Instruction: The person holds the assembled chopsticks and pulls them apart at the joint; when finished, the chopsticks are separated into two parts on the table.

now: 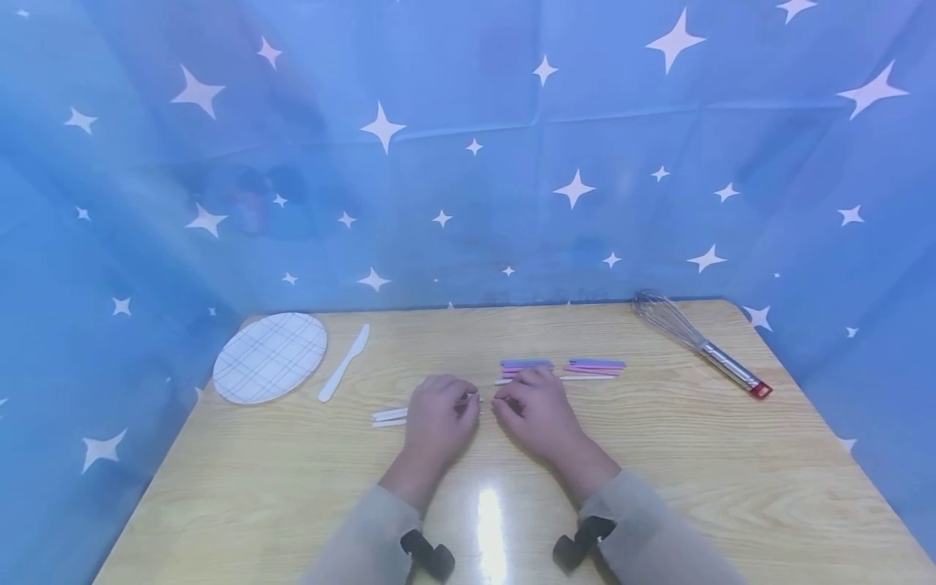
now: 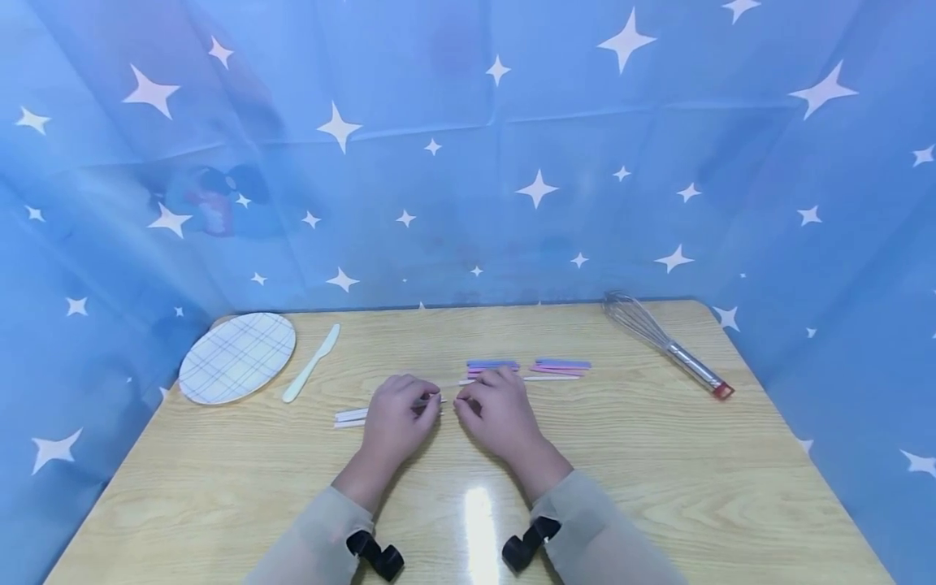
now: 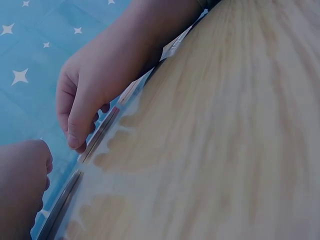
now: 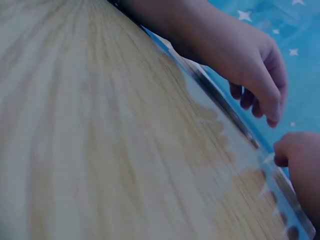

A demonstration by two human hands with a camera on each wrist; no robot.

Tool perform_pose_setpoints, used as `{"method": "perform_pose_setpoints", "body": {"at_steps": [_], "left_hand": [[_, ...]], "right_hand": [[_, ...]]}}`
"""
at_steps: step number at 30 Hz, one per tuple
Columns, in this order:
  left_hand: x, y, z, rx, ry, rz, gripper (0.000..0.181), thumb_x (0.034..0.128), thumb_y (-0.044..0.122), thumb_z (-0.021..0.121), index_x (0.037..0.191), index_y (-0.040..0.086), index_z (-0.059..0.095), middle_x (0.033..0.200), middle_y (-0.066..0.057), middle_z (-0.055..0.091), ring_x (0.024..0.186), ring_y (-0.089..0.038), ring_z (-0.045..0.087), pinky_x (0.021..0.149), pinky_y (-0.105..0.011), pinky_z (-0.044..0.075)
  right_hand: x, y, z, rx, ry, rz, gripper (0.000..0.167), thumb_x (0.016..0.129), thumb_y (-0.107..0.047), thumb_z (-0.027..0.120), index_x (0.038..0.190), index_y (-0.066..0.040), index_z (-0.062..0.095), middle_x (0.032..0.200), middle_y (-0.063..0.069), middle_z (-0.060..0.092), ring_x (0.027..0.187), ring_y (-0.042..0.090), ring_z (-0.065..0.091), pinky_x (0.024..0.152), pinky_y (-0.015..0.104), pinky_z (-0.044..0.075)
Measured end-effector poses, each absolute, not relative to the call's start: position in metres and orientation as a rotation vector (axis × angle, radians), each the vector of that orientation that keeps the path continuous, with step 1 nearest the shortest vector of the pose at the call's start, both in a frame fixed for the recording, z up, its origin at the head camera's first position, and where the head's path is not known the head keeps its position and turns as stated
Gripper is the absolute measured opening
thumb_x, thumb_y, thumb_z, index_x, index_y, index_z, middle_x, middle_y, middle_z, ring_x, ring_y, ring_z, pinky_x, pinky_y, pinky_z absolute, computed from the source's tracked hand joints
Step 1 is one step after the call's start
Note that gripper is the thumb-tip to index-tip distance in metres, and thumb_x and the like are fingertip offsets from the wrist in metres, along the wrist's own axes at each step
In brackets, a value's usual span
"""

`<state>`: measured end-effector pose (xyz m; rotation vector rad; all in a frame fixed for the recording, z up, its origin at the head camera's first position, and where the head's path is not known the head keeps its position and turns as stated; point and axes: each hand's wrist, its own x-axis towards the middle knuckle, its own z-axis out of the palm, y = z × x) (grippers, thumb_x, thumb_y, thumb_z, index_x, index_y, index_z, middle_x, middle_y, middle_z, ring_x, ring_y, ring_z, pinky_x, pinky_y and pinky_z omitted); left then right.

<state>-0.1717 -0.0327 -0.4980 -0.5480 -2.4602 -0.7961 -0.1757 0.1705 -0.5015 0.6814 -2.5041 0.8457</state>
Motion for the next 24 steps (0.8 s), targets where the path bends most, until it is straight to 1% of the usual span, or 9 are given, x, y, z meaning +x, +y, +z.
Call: {"method": "perform_pose_setpoints", "body": {"at_steps": [2,6,10,13,15,17,20,22,24], "left_hand": [[-0.171,-0.037,-0.499,-0.555,-2.448,-0.802,0.008,0.0959,0.021,0.076,0.100,0.015,0.080,0.097,0.004,0.076,0.091,-0.017,0.066,0.090,-0.039,0.055],[-0.171,-0.048,-0.501,-0.594,-2.400,-0.798,0.007,0.0939,0.018,0.076,0.098,0.014,0.081,0.093,0.002,0.076,0.087,-0.018,0.066,0.085,-0.039,0.055],[-0.170,-0.062,-0.503,-0.580,-2.386,-0.779,0.006,0.0919,0.017,0.078,0.096,0.013,0.080,0.092,0.002,0.076,0.088,-0.020,0.067,0.085,-0.040,0.055],[-0.170,-0.072,-0.504,-0.546,-2.418,-0.773,0.007,0.0922,0.018,0.078,0.097,0.014,0.080,0.094,0.002,0.076,0.092,-0.021,0.067,0.088,-0.040,0.054],[-0.169,-0.078,-0.505,-0.517,-2.461,-0.768,0.007,0.0930,0.019,0.078,0.099,0.015,0.080,0.096,0.003,0.076,0.095,-0.021,0.066,0.091,-0.041,0.054],[-0.169,-0.085,-0.505,-0.501,-2.496,-0.759,0.008,0.0939,0.020,0.078,0.100,0.015,0.081,0.098,0.003,0.076,0.098,-0.021,0.066,0.094,-0.041,0.053],[-0.170,-0.098,-0.505,-0.495,-2.523,-0.767,0.009,0.0940,0.020,0.077,0.100,0.016,0.081,0.099,0.003,0.075,0.099,-0.022,0.066,0.094,-0.041,0.054],[-0.172,-0.109,-0.505,-0.508,-2.524,-0.782,0.009,0.0935,0.021,0.076,0.100,0.016,0.081,0.099,0.003,0.075,0.098,-0.022,0.066,0.092,-0.042,0.054],[-0.172,-0.120,-0.505,-0.522,-2.542,-0.823,0.010,0.0911,0.023,0.079,0.099,0.017,0.081,0.099,0.004,0.073,0.098,-0.021,0.064,0.092,-0.043,0.053]], "right_hand": [[-0.175,0.166,-0.501,0.680,-2.517,0.855,0.007,0.094,-0.025,0.077,0.094,-0.020,0.082,0.096,-0.008,0.072,0.100,0.018,0.056,0.107,0.050,0.039],[-0.175,0.155,-0.499,0.687,-2.535,0.865,0.006,0.094,-0.024,0.077,0.095,-0.020,0.082,0.093,-0.010,0.071,0.097,0.017,0.054,0.100,0.046,0.041],[-0.176,0.144,-0.497,0.692,-2.567,0.851,0.006,0.094,-0.023,0.076,0.095,-0.022,0.082,0.090,-0.012,0.066,0.094,0.015,0.052,0.099,0.042,0.041],[-0.177,0.137,-0.496,0.679,-2.614,0.825,0.006,0.095,-0.025,0.076,0.097,-0.023,0.082,0.091,-0.013,0.065,0.096,0.014,0.052,0.108,0.042,0.039],[-0.177,0.133,-0.496,0.677,-2.642,0.807,0.007,0.095,-0.026,0.076,0.098,-0.023,0.082,0.094,-0.012,0.066,0.098,0.014,0.053,0.117,0.046,0.035],[-0.178,0.130,-0.497,0.689,-2.643,0.798,0.007,0.095,-0.025,0.076,0.098,-0.023,0.082,0.094,-0.011,0.066,0.098,0.015,0.053,0.121,0.049,0.032],[-0.179,0.125,-0.497,0.698,-2.645,0.809,0.007,0.096,-0.025,0.075,0.099,-0.023,0.081,0.097,-0.011,0.066,0.100,0.016,0.053,0.124,0.052,0.029],[-0.180,0.123,-0.499,0.699,-2.645,0.802,0.008,0.097,-0.026,0.075,0.101,-0.023,0.081,0.098,-0.011,0.065,0.100,0.016,0.053,0.124,0.051,0.028],[-0.181,0.122,-0.500,0.687,-2.671,0.784,0.012,0.098,-0.029,0.075,0.106,-0.024,0.082,0.100,-0.011,0.065,0.102,0.016,0.052,0.124,0.050,0.027]]}}
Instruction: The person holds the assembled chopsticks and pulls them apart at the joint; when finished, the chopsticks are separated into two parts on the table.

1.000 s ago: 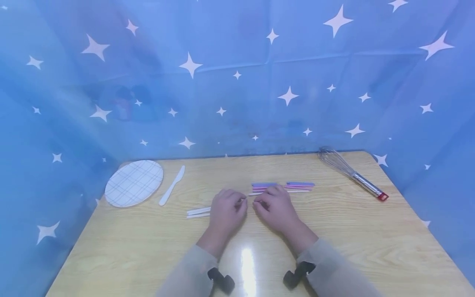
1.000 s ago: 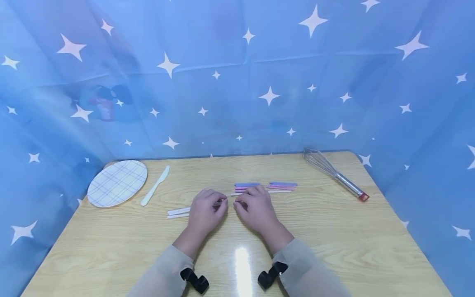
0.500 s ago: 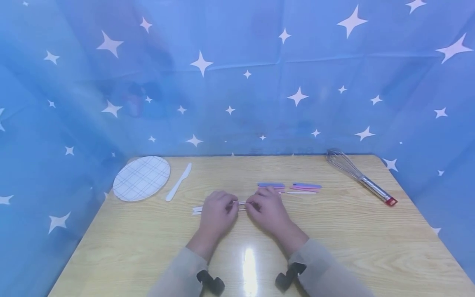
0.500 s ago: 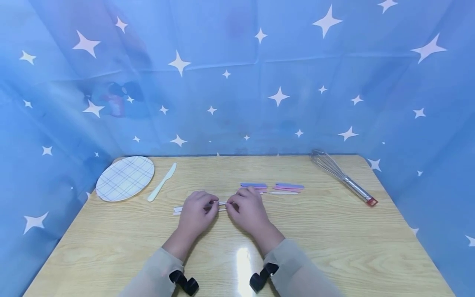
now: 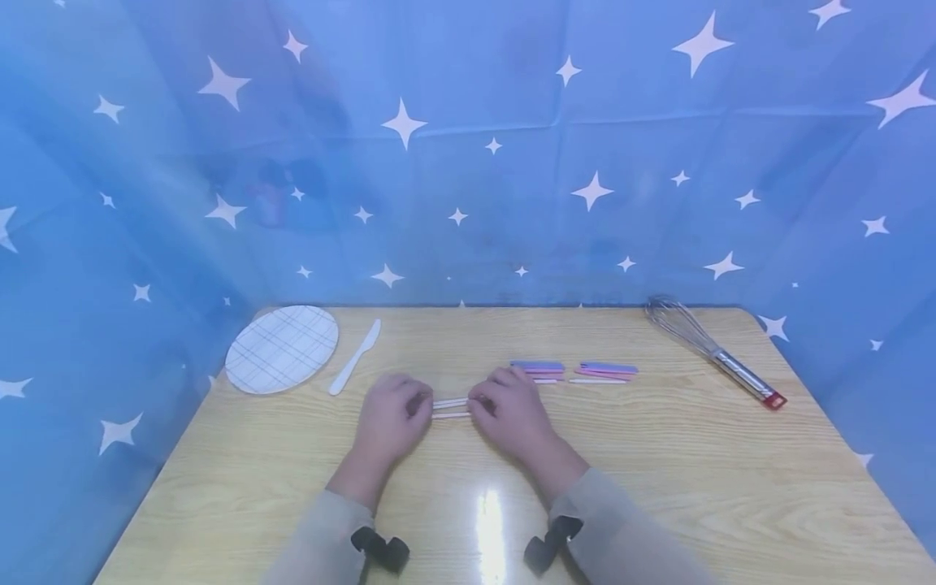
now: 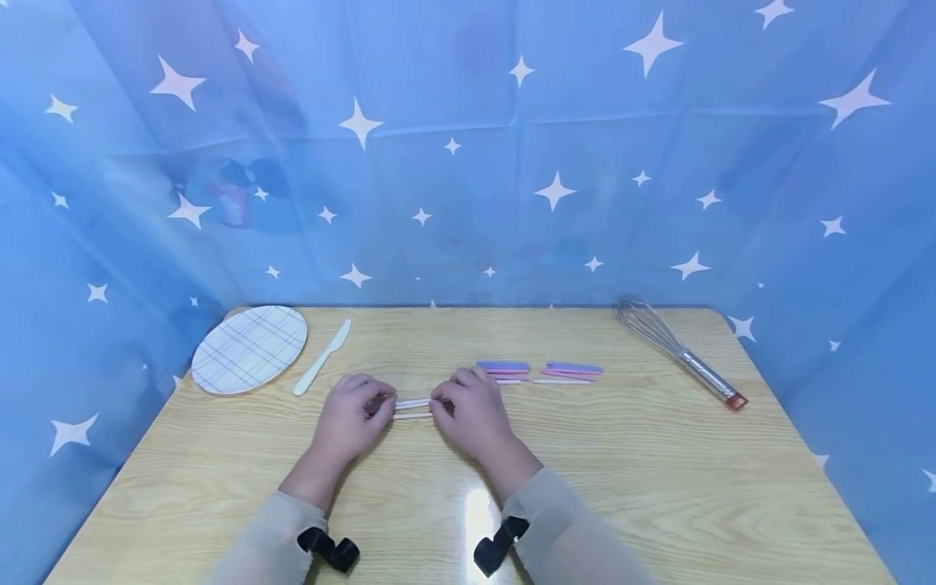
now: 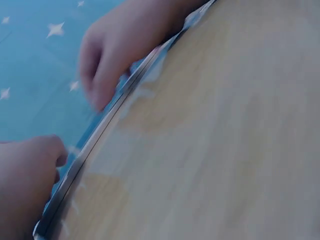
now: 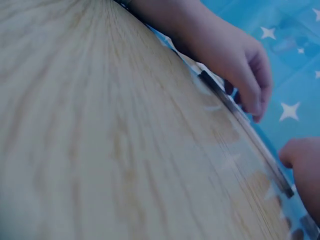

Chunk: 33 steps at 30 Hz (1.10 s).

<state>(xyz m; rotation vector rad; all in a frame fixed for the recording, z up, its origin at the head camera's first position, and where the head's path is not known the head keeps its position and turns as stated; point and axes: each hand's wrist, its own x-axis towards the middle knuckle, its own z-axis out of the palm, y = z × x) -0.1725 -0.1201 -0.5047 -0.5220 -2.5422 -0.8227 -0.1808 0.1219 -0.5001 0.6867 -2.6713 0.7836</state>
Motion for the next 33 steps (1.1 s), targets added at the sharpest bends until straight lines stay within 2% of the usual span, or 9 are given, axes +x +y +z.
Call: {"method": "perform_pose_setpoints", "body": {"at_steps": [7,12,18,29,33], "left_hand": [[-0.173,-0.150,-0.508,-0.660,-2.583,-0.902,0.019,0.0829,0.031,0.088,0.097,0.020,0.082,0.100,0.007,0.072,0.100,-0.019,0.063,0.095,-0.047,0.050],[-0.177,-0.155,-0.512,-0.663,-2.577,-0.905,0.019,0.0833,0.030,0.089,0.099,0.020,0.083,0.102,0.007,0.074,0.102,-0.019,0.064,0.094,-0.045,0.052],[-0.180,-0.158,-0.515,-0.653,-2.568,-0.917,0.017,0.0837,0.028,0.090,0.097,0.020,0.083,0.102,0.009,0.073,0.101,-0.018,0.063,0.092,-0.044,0.053],[-0.180,-0.158,-0.515,-0.628,-2.597,-0.934,0.014,0.0857,0.028,0.090,0.096,0.023,0.082,0.102,0.011,0.073,0.102,-0.015,0.062,0.091,-0.040,0.053],[-0.181,-0.158,-0.515,-0.625,-2.598,-0.944,0.014,0.0857,0.028,0.090,0.096,0.023,0.082,0.102,0.012,0.073,0.102,-0.014,0.062,0.091,-0.039,0.052]], "right_hand": [[-0.180,0.123,-0.504,0.705,-2.675,0.736,0.020,0.097,-0.029,0.078,0.113,-0.020,0.084,0.103,-0.005,0.068,0.104,0.021,0.054,0.123,0.053,0.029],[-0.180,0.123,-0.503,0.730,-2.638,0.743,0.016,0.096,-0.027,0.080,0.108,-0.018,0.085,0.101,-0.004,0.068,0.103,0.022,0.056,0.122,0.055,0.030],[-0.179,0.121,-0.500,0.778,-2.617,0.719,0.010,0.097,-0.026,0.079,0.101,-0.021,0.085,0.097,-0.006,0.067,0.099,0.021,0.055,0.121,0.055,0.032],[-0.176,0.119,-0.496,0.782,-2.697,0.711,0.011,0.096,-0.031,0.080,0.101,-0.024,0.085,0.095,-0.010,0.064,0.100,0.017,0.051,0.123,0.053,0.028],[-0.176,0.118,-0.496,0.786,-2.714,0.739,0.011,0.095,-0.031,0.081,0.102,-0.023,0.085,0.097,-0.010,0.065,0.100,0.017,0.051,0.113,0.049,0.037]]}}
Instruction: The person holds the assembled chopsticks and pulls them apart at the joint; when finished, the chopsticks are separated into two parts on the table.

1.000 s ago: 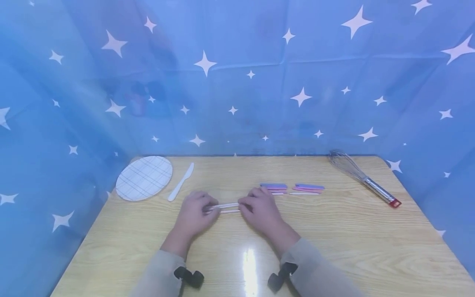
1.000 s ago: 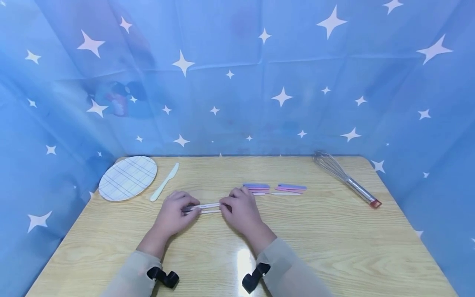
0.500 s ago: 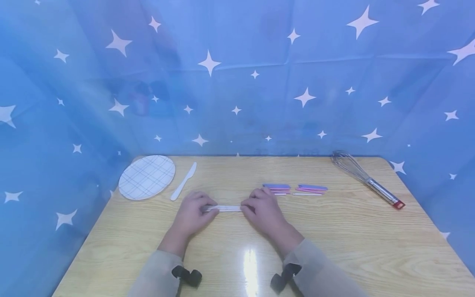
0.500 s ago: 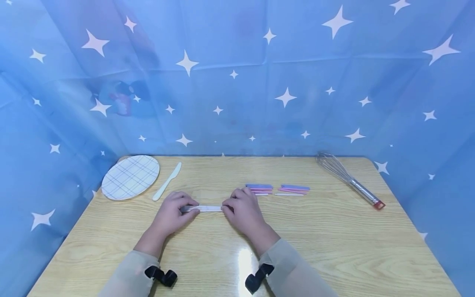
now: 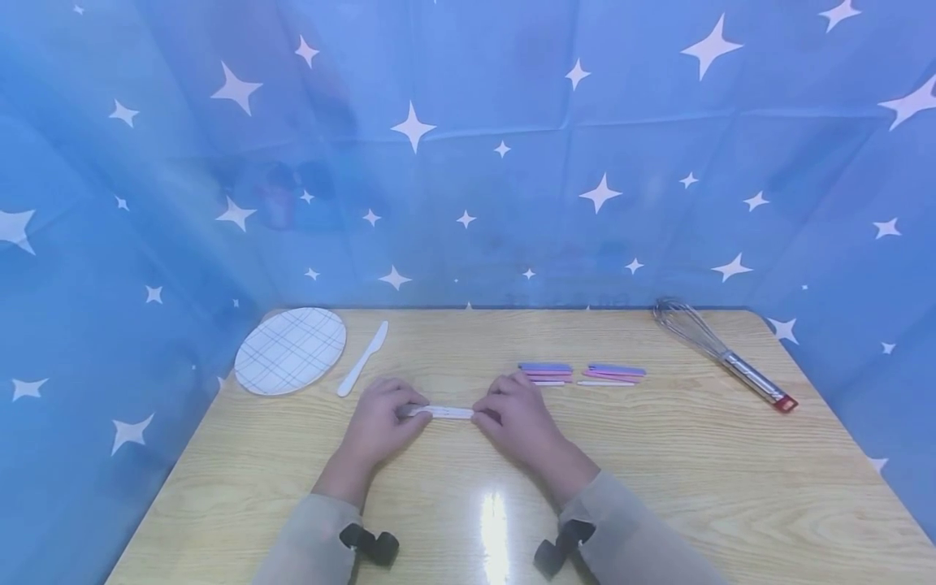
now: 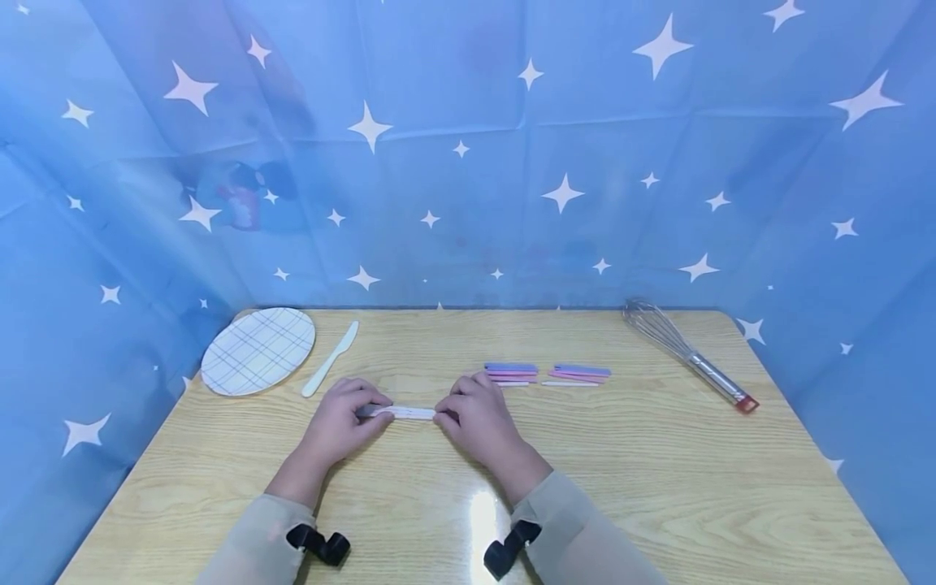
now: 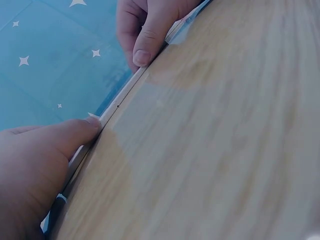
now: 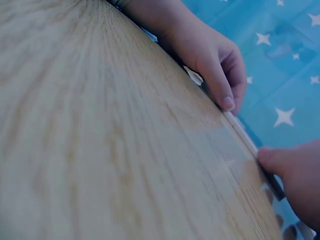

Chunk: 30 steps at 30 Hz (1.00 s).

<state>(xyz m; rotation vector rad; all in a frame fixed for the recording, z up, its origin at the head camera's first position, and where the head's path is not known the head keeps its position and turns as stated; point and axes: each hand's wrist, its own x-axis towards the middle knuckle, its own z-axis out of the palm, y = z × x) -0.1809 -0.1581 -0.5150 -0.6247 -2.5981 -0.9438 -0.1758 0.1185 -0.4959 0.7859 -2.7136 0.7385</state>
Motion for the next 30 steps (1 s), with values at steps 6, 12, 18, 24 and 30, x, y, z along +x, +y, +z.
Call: {"method": "perform_pose_setpoints", "body": {"at_steps": [6,12,18,24,30], "left_hand": [[-0.1814,-0.1577,-0.5156,-0.634,-2.581,-0.954,0.014,0.0848,0.027,0.090,0.096,0.022,0.082,0.101,0.011,0.073,0.101,-0.014,0.062,0.091,-0.040,0.052],[-0.1815,-0.1567,-0.5148,-0.620,-2.592,-0.958,0.015,0.0844,0.028,0.091,0.096,0.023,0.082,0.101,0.012,0.073,0.101,-0.015,0.063,0.091,-0.040,0.052],[-0.1807,-0.1557,-0.5128,-0.578,-2.625,-0.984,0.016,0.0844,0.028,0.091,0.097,0.024,0.082,0.102,0.012,0.073,0.103,-0.015,0.063,0.094,-0.041,0.052],[-0.1803,-0.1549,-0.5116,-0.567,-2.618,-1.011,0.018,0.0824,0.025,0.092,0.097,0.025,0.082,0.102,0.012,0.074,0.103,-0.016,0.064,0.094,-0.043,0.052],[-0.1796,-0.1547,-0.5110,-0.556,-2.589,-1.052,0.016,0.0818,0.022,0.092,0.094,0.024,0.082,0.098,0.014,0.073,0.098,-0.013,0.063,0.089,-0.040,0.053]], "right_hand": [[-0.1760,0.1160,-0.4969,0.742,-2.752,0.800,0.010,0.096,-0.030,0.081,0.101,-0.021,0.082,0.099,-0.009,0.066,0.102,0.018,0.052,0.110,0.049,0.037],[-0.1749,0.1149,-0.4967,0.711,-2.823,0.859,0.012,0.098,-0.029,0.077,0.105,-0.019,0.079,0.102,-0.009,0.064,0.105,0.019,0.050,0.109,0.049,0.037],[-0.1759,0.1152,-0.4986,0.649,-2.854,0.935,0.009,0.097,-0.029,0.079,0.104,-0.023,0.077,0.100,-0.013,0.063,0.105,0.016,0.049,0.111,0.048,0.034],[-0.1756,0.1157,-0.4982,0.638,-2.855,0.967,0.006,0.098,-0.030,0.077,0.100,-0.024,0.076,0.098,-0.016,0.062,0.104,0.014,0.049,0.115,0.048,0.031],[-0.1746,0.1152,-0.4986,0.640,-2.839,0.962,0.005,0.099,-0.029,0.075,0.096,-0.026,0.074,0.097,-0.017,0.061,0.105,0.014,0.049,0.118,0.047,0.028]]}}
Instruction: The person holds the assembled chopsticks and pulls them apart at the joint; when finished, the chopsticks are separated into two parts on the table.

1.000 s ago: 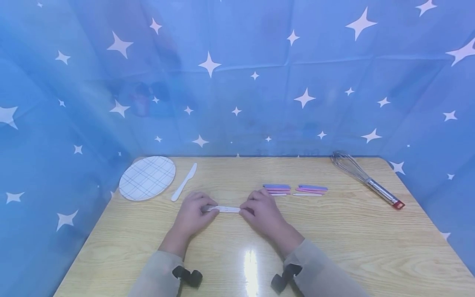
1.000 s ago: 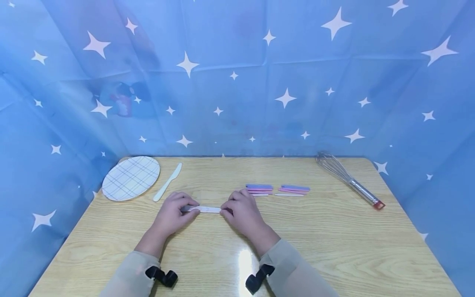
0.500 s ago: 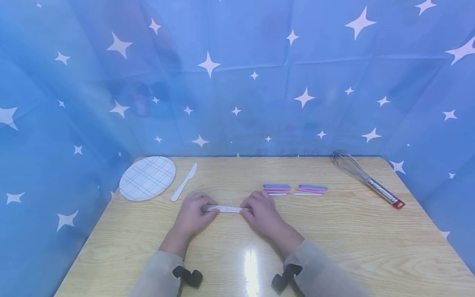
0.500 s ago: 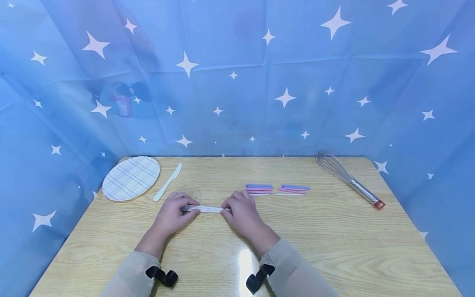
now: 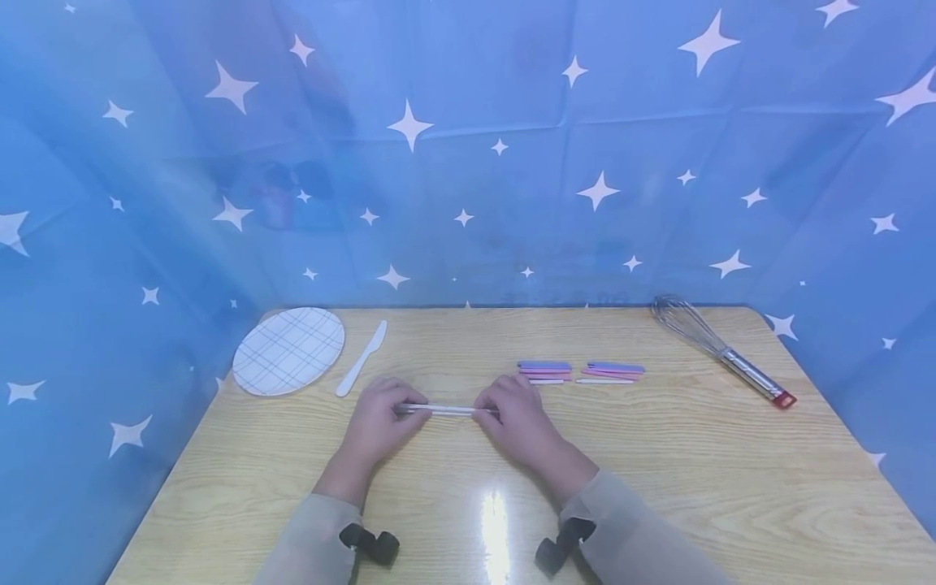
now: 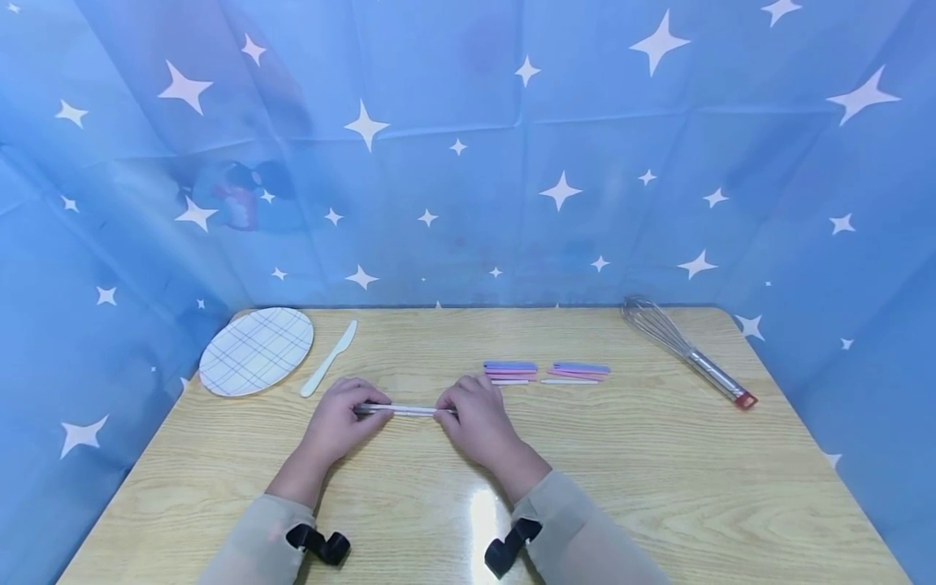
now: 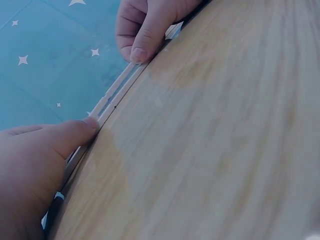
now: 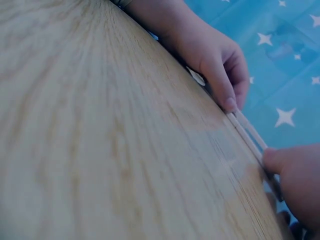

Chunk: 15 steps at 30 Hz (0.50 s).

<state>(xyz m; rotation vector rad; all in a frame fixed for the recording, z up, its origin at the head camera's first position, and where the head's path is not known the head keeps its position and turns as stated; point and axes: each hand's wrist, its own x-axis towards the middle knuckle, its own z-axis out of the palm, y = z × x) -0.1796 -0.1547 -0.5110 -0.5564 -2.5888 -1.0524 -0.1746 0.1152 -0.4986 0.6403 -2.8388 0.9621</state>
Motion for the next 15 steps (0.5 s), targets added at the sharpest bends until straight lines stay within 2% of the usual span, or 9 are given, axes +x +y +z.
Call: {"method": "perform_pose_setpoints", "body": {"at_steps": [6,15], "left_hand": [[-0.1786,-0.1521,-0.5080,-0.514,-2.579,-1.111,0.012,0.0844,0.023,0.090,0.093,0.023,0.082,0.096,0.014,0.073,0.096,-0.012,0.064,0.085,-0.038,0.056],[-0.1770,-0.1520,-0.5061,-0.422,-2.607,-1.088,0.014,0.0848,0.028,0.092,0.091,0.022,0.081,0.094,0.012,0.071,0.093,-0.011,0.062,0.083,-0.037,0.055]], "right_hand": [[-0.1723,0.1169,-0.4964,0.626,-2.807,1.014,0.004,0.099,-0.025,0.075,0.097,-0.027,0.072,0.100,-0.016,0.062,0.106,0.014,0.050,0.124,0.047,0.022],[-0.1718,0.1198,-0.4973,0.643,-2.759,1.049,0.003,0.099,-0.022,0.073,0.102,-0.023,0.073,0.104,-0.013,0.065,0.107,0.014,0.053,0.126,0.048,0.020]]}}
